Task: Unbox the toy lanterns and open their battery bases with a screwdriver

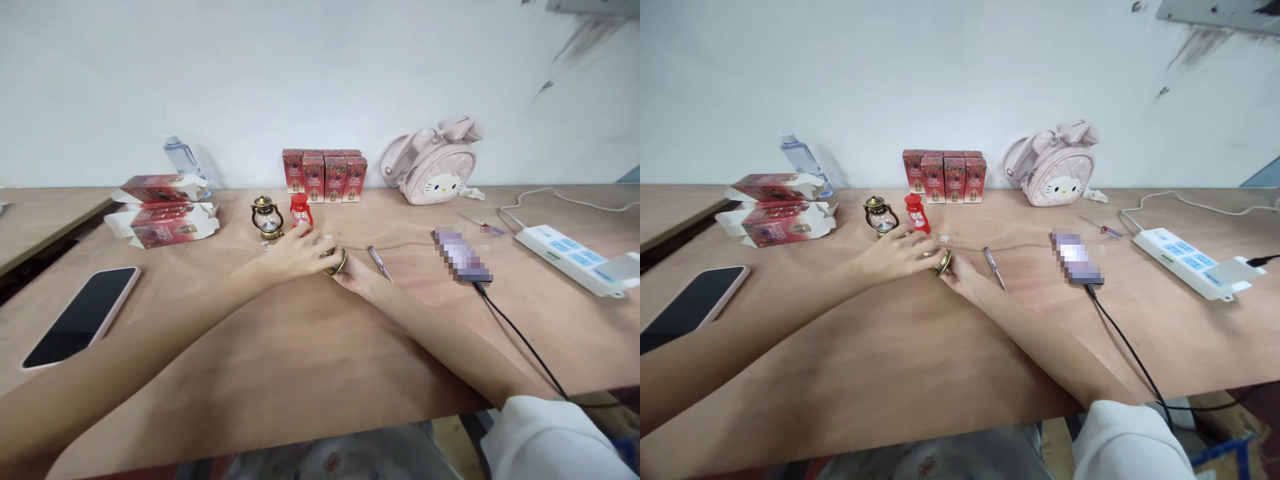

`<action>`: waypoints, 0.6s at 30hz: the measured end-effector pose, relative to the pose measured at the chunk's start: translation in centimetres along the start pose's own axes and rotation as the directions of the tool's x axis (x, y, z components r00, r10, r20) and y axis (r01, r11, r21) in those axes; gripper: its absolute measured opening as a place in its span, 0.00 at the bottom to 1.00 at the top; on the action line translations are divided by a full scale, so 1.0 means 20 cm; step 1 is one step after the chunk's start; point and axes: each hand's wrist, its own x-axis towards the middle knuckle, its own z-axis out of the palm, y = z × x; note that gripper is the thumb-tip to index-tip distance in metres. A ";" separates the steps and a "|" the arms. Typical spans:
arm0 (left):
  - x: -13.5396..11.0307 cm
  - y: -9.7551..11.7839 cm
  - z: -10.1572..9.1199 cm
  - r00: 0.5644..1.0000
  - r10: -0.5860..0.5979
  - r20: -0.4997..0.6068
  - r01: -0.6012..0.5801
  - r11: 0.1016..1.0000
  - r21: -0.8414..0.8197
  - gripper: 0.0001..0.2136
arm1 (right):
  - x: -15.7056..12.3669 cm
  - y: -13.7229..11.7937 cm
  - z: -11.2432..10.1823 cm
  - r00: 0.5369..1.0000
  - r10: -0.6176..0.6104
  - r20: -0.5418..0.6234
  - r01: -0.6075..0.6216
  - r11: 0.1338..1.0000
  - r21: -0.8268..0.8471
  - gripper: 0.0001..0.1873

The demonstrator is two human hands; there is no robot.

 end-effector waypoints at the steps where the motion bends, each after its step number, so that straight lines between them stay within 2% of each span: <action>1: 0.03 -0.02 -0.02 0.999 0.034 0.012 -0.034 0.999 0.012 0.11 | -0.01 -0.01 0.01 1.000 0.018 -0.002 -0.018 1.000 0.004 0.07; 3: 0.08 -0.07 -0.05 0.996 0.082 0.037 -0.082 0.997 0.012 0.11 | -0.02 -0.05 0.01 0.990 0.142 -0.008 -0.142 0.989 -0.032 0.09; 6: 0.18 -0.18 -0.05 0.994 0.097 0.050 -0.096 0.995 -0.011 0.13 | -0.04 -0.14 0.00 0.928 0.371 -0.022 -0.370 0.915 -0.163 0.14; 8: 0.26 -0.26 -0.01 0.997 0.057 0.059 -0.055 0.998 -0.031 0.14 | -0.04 -0.20 -0.02 0.894 0.448 -0.020 -0.439 0.865 -0.245 0.16; 10: 0.35 -0.32 0.07 0.997 -0.021 0.077 0.026 0.998 -0.061 0.14 | -0.03 -0.24 -0.05 0.880 0.475 -0.021 -0.456 0.830 -0.320 0.17; 13: 0.47 -0.36 0.25 0.981 -0.103 0.166 0.111 0.993 -0.044 0.14 | -0.02 -0.25 -0.09 0.902 0.427 -0.058 -0.406 0.798 -0.446 0.19; 16: 0.53 -0.33 0.43 0.953 -0.128 0.275 0.146 0.988 -0.043 0.13 | -0.05 -0.23 -0.11 0.947 0.307 -0.095 -0.306 0.773 -0.555 0.19; 18: 0.54 -0.30 0.52 0.919 -0.169 0.356 0.200 0.979 -0.051 0.11 | -0.11 -0.20 -0.11 0.982 0.180 -0.065 -0.175 0.712 -0.680 0.19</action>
